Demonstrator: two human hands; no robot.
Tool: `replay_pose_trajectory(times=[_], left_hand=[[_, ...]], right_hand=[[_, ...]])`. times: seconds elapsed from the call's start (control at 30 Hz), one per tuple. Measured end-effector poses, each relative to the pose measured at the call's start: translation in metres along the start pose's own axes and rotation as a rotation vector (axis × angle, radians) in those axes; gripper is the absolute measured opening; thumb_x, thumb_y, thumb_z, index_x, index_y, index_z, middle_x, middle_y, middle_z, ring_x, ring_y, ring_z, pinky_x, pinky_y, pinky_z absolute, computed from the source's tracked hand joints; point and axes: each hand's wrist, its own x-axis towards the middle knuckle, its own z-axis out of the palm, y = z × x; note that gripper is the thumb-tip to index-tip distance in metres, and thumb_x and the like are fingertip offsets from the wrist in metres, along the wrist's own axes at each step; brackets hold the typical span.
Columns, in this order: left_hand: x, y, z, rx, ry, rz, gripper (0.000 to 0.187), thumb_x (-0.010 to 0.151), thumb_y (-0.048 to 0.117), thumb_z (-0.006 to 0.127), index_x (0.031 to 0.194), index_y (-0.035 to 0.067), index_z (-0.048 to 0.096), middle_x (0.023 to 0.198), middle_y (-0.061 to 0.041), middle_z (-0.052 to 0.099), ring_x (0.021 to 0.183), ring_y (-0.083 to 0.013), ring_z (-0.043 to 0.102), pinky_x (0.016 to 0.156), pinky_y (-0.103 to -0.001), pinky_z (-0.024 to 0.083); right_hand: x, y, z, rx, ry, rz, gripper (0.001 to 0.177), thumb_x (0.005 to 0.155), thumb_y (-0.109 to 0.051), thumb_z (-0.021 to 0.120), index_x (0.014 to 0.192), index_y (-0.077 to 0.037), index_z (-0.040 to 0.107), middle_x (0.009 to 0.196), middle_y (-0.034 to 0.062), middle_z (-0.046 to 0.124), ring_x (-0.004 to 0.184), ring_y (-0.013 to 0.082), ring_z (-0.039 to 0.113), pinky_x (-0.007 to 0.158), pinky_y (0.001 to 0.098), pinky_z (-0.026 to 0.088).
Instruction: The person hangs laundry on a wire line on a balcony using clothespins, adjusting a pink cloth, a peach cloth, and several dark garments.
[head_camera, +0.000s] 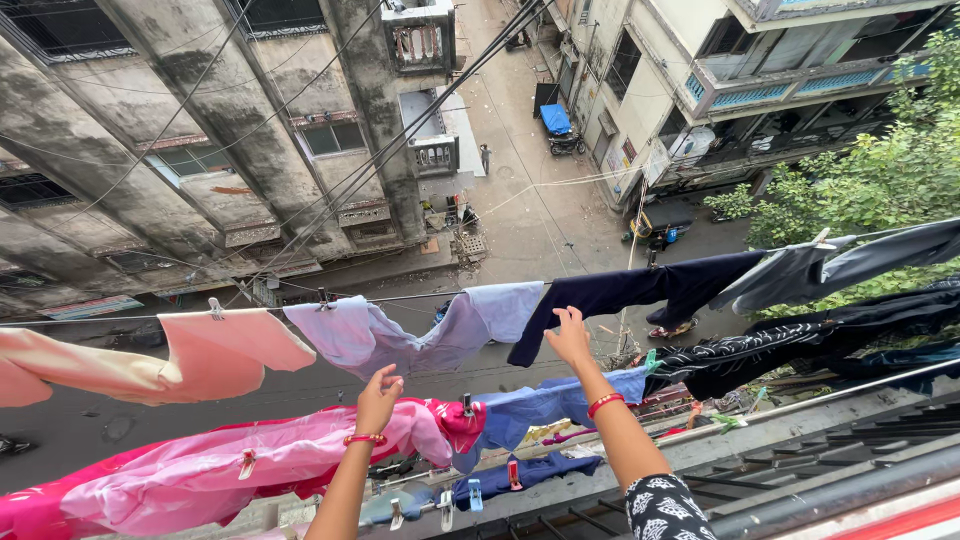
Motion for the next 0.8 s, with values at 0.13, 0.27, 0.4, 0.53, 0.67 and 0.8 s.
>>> replay_pose_trajectory(times=[0.13, 0.27, 0.4, 0.53, 0.67, 0.8], left_hand=[[-0.01, 0.006, -0.002, -0.105, -0.009, 0.084, 0.045, 0.093, 0.014, 0.068, 0.137, 0.007, 0.061, 0.112, -0.01, 0.076, 0.09, -0.0149, 0.075, 0.078, -0.028, 0.057], [-0.008, 0.014, 0.008, -0.074, -0.023, 0.078, 0.041, 0.094, 0.015, 0.068, 0.134, 0.006, 0.064, 0.111, -0.01, 0.076, 0.091, -0.015, 0.075, 0.077, -0.029, 0.057], [-0.014, 0.02, 0.027, -0.157, -0.07, 0.104, 0.039, 0.095, 0.015, 0.067, 0.132, 0.005, 0.065, 0.111, -0.01, 0.075, 0.092, -0.0154, 0.074, 0.076, -0.029, 0.057], [-0.02, 0.022, 0.03, -0.204, -0.09, 0.162, 0.038, 0.096, 0.015, 0.067, 0.132, 0.004, 0.065, 0.112, -0.01, 0.076, 0.095, -0.0155, 0.074, 0.082, -0.027, 0.057], [-0.027, 0.022, 0.018, -0.182, -0.086, 0.174, 0.037, 0.096, 0.016, 0.067, 0.131, 0.004, 0.065, 0.113, -0.009, 0.076, 0.096, -0.0151, 0.073, 0.083, -0.027, 0.058], [-0.033, 0.022, 0.008, -0.166, -0.059, 0.145, 0.038, 0.095, 0.015, 0.068, 0.131, 0.003, 0.065, 0.112, -0.01, 0.076, 0.096, -0.0151, 0.073, 0.082, -0.028, 0.058]], right_hand=[[-0.038, 0.018, -0.023, 0.241, -0.186, -0.121, 0.048, 0.084, -0.028, 0.076, 0.127, -0.012, 0.064, 0.131, 0.0111, 0.063, 0.111, 0.0281, 0.067, 0.092, 0.0395, 0.055], [-0.084, 0.011, -0.03, 0.401, -0.441, -0.189, 0.045, 0.083, -0.026, 0.077, 0.123, -0.008, 0.067, 0.116, 0.0106, 0.073, 0.1, 0.0238, 0.072, 0.085, 0.0346, 0.057], [-0.147, -0.028, -0.035, 0.247, -0.5, -0.414, 0.047, 0.085, -0.033, 0.077, 0.125, -0.009, 0.067, 0.12, 0.0101, 0.07, 0.112, 0.0262, 0.068, 0.094, 0.0384, 0.053], [-0.195, -0.086, -0.035, 0.009, -0.532, -0.718, 0.081, 0.071, -0.044, 0.086, 0.138, -0.011, 0.056, 0.135, 0.0112, 0.058, 0.129, 0.0336, 0.049, 0.105, 0.0492, 0.037], [-0.223, -0.122, -0.023, -0.228, -0.433, -0.789, 0.098, 0.06, -0.046, 0.091, 0.14, -0.007, 0.051, 0.133, 0.0119, 0.056, 0.131, 0.0347, 0.043, 0.109, 0.0597, 0.025], [-0.233, -0.11, 0.013, -0.32, -0.286, -0.834, 0.081, 0.069, -0.038, 0.088, 0.136, -0.004, 0.055, 0.123, 0.0118, 0.062, 0.122, 0.033, 0.05, 0.109, 0.0567, 0.03]])
